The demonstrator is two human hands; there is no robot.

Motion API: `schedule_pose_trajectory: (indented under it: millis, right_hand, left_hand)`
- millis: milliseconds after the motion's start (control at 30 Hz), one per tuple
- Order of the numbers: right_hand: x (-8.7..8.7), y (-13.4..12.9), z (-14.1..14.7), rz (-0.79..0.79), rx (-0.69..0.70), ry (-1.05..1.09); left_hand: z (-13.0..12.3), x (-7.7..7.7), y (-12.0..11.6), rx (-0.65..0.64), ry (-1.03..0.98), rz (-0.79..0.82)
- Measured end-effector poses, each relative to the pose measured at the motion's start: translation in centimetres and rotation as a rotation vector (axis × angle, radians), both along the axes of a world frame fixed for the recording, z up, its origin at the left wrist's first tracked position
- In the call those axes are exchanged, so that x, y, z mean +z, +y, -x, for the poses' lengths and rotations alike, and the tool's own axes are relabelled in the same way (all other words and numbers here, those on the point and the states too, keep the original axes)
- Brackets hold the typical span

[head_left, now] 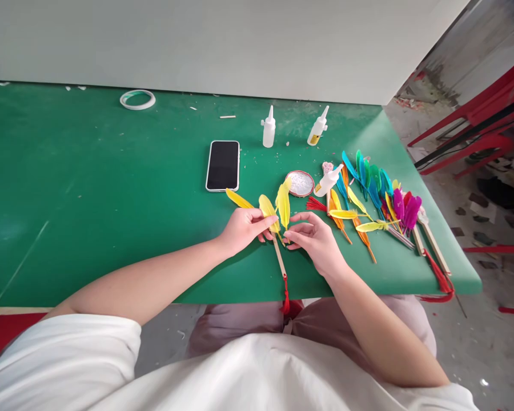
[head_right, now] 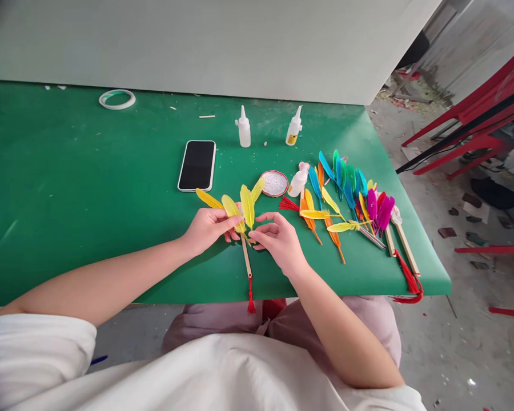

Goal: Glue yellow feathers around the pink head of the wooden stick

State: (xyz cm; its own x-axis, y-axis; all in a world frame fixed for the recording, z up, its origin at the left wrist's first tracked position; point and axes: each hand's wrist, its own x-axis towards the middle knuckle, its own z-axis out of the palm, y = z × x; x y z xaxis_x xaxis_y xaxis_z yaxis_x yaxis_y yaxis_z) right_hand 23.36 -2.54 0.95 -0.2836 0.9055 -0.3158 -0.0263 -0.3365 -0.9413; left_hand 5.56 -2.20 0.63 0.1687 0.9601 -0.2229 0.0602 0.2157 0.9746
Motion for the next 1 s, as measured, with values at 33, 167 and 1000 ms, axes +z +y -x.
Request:
schedule_pose_trajectory:
  millis: [33, 167, 1000]
  right_hand:
    - [-0.03, -0.03, 0.05, -0.004, 0.008, -0.013]
    - [-0.10, -0.11, 0.19, -0.016, 0.036, -0.041]
    - [0.06, -0.34, 0.28, -0.021, 0.105, -0.070]
  left_hand:
    - [0.00, 0.03, 0.02, -0.003, -0.009, 0.000]
    - [-0.01, 0.16, 0.10, -0.018, -0.022, 0.002]
    - [0.01, 0.14, 0.16, -0.048, -0.003, 0.007]
